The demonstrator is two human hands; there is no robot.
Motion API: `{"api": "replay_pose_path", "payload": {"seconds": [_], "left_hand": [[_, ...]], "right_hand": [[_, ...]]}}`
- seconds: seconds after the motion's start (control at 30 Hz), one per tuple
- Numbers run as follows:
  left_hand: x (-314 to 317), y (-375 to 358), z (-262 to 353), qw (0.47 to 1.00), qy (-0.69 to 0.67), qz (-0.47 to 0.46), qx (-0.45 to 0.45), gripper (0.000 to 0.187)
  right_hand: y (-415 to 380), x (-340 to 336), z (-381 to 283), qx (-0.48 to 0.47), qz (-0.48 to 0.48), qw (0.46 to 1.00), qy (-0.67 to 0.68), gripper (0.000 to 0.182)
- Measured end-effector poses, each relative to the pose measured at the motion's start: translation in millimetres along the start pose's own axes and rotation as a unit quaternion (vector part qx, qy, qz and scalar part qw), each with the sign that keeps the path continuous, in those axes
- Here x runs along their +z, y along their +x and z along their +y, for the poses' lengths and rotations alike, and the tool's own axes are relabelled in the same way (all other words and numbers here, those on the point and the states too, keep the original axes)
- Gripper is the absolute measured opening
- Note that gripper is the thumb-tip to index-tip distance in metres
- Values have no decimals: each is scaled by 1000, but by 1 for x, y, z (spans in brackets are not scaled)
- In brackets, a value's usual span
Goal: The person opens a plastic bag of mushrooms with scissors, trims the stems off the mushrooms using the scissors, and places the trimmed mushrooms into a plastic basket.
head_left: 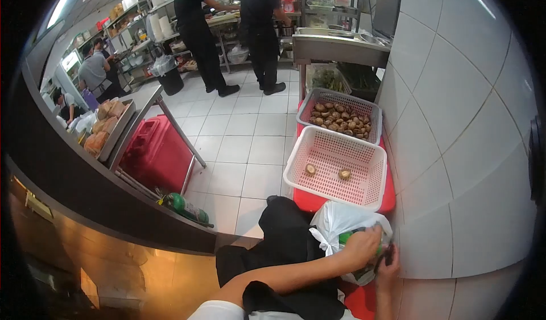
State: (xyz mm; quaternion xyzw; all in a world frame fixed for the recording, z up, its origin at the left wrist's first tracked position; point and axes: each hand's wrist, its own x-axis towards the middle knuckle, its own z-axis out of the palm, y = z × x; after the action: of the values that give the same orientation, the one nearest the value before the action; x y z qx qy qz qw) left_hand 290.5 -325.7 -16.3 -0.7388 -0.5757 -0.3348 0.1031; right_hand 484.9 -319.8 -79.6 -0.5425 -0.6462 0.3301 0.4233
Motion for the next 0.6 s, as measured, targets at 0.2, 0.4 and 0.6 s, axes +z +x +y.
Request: {"api": "replay_pose_path", "payload": {"seconds": [0.2, 0.4, 0.6], "left_hand": [[-17, -13, -14, 979, -54, -182, -79, 21], [-27, -61, -53, 955, -91, -233, -156, 31], [-26, -53, -56, 959, -151, -182, -155, 32]], "right_hand": [[18, 14, -3, -36, -87, 994, -51, 56], [4, 45, -51, -109, -107, 977, -147, 52], [6, 36, -54, -86, -108, 979, -150, 52]]}}
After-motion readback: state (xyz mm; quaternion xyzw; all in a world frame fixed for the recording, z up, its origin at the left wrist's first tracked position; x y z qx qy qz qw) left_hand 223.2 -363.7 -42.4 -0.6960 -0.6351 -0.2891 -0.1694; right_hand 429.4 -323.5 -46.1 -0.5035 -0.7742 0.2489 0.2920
